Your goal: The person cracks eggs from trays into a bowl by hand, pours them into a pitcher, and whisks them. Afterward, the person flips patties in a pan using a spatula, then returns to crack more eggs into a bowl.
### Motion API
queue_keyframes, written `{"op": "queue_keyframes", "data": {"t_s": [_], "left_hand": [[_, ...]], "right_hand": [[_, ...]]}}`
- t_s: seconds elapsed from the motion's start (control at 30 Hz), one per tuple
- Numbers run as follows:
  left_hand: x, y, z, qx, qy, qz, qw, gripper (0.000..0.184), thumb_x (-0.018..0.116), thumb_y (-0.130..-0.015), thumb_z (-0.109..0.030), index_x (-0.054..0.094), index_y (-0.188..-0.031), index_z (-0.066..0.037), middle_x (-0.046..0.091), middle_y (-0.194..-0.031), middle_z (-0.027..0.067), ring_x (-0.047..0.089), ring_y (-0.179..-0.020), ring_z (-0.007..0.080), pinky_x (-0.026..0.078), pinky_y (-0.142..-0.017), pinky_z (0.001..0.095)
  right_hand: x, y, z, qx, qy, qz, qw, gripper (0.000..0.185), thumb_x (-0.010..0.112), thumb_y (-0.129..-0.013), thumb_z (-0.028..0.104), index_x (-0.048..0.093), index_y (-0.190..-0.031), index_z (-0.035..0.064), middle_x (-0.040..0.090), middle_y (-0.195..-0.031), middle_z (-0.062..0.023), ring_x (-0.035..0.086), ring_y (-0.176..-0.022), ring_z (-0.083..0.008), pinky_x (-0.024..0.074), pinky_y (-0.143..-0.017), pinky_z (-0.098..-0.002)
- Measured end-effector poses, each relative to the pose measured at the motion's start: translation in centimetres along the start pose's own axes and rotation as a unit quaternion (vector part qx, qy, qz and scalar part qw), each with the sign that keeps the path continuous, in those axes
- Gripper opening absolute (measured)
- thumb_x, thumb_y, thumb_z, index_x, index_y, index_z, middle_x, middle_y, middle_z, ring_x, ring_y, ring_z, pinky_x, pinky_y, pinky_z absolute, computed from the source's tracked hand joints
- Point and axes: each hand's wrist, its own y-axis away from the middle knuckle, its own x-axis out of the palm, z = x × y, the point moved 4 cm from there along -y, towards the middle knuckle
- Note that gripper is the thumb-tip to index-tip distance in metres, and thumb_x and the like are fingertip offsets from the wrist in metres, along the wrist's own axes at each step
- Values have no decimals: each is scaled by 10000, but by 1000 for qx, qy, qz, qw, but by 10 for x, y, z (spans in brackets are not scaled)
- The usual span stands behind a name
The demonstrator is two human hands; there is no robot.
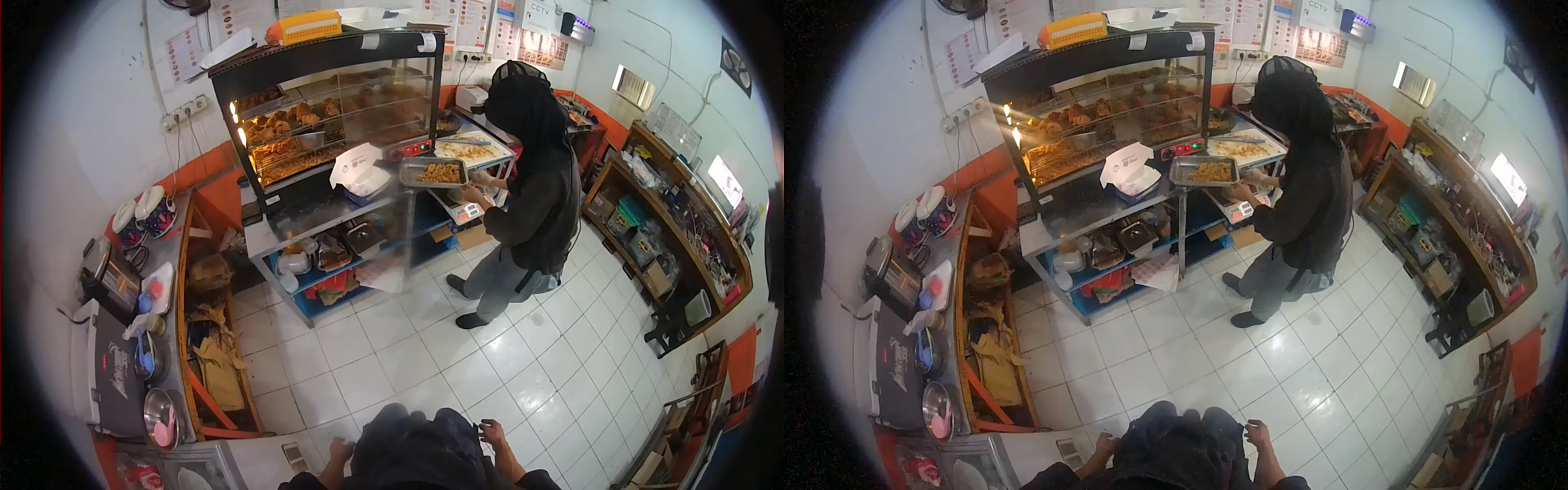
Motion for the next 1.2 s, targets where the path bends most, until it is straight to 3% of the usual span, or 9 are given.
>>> {"op": "queue_keyframes", "data": {"t_s": [0.1,0.17,0.3,0.5,0.57,0.63,0.83,0.87,1.2], "left_hand": [[-14,-25,-22,14,31,12,999,636,747,-710,-391,596,-1151,42,613,-1182,256,574,-1144,393,468,-976,437],[-34,-31,-65,137,-123,40,982,639,743,-715,-388,582,-1158,44,614,-1184,261,572,-1148,397,464,-979,440],[-61,-74,-108,61,-58,30,996,631,736,-729,-387,570,-1182,20,616,-1163,262,573,-1139,402,466,-977,443],[-90,-150,-185,173,-82,21,981,610,727,-755,-347,541,-1218,5,604,-1152,258,582,-1114,391,477,-967,444],[-101,-158,-206,183,-52,29,981,611,729,-780,-356,541,-1225,18,615,-1170,241,587,-1114,368,477,-964,430],[-103,-171,-208,187,-72,38,979,610,726,-780,-359,542,-1224,16,615,-1163,242,587,-1114,366,477,-963,431],[-95,-180,-182,162,-134,100,973,598,706,-765,-314,522,-1227,17,592,-1164,276,580,-1119,393,482,-969,441],[-96,-179,-176,156,-156,112,969,600,701,-767,-313,519,-1233,18,589,-1171,277,579,-1121,397,480,-974,444],[-63,-144,-177,194,-184,174,948,603,682,-779,-317,507,-1255,8,554,-1228,276,543,-1168,406,451,-1004,454]], "right_hand": [[-2,1,29,9,0,-28,1000,439,599,-915,142,520,-1326,7,650,-1100,-188,696,-852,-291,567,-680,-388],[0,8,34,10,-19,-49,999,443,600,-909,136,519,-1325,7,643,-1115,-185,696,-878,-303,569,-692,-388],[18,27,18,32,-70,-86,993,466,611,-899,141,508,-1335,11,635,-1120,-185,693,-893,-310,571,-713,-406],[78,69,-47,127,-115,-91,981,421,660,-876,150,567,-1271,36,648,-1039,-168,692,-771,-311,575,-654,-459],[97,80,-64,102,-56,-97,988,420,658,-881,136,566,-1274,21,671,-1026,-183,694,-783,-300,575,-664,-435],[109,86,-79,72,83,-97,989,333,610,-915,186,652,-1206,31,695,-944,-161,682,-802,-201,549,-682,-312],[126,123,-72,-80,85,-114,987,406,633,-899,133,567,-1267,-24,701,-995,-214,704,-802,-276,569,-638,-360],[129,140,-47,100,-70,-172,978,405,616,-906,127,556,-1274,-32,697,-984,-208,701,-787,-267,568,-630,-359],[137,195,-79,159,-208,-233,937,431,576,-925,152,504,-1331,27,632,-1093,-157,688,-850,-287,561,-683,-402]]}}
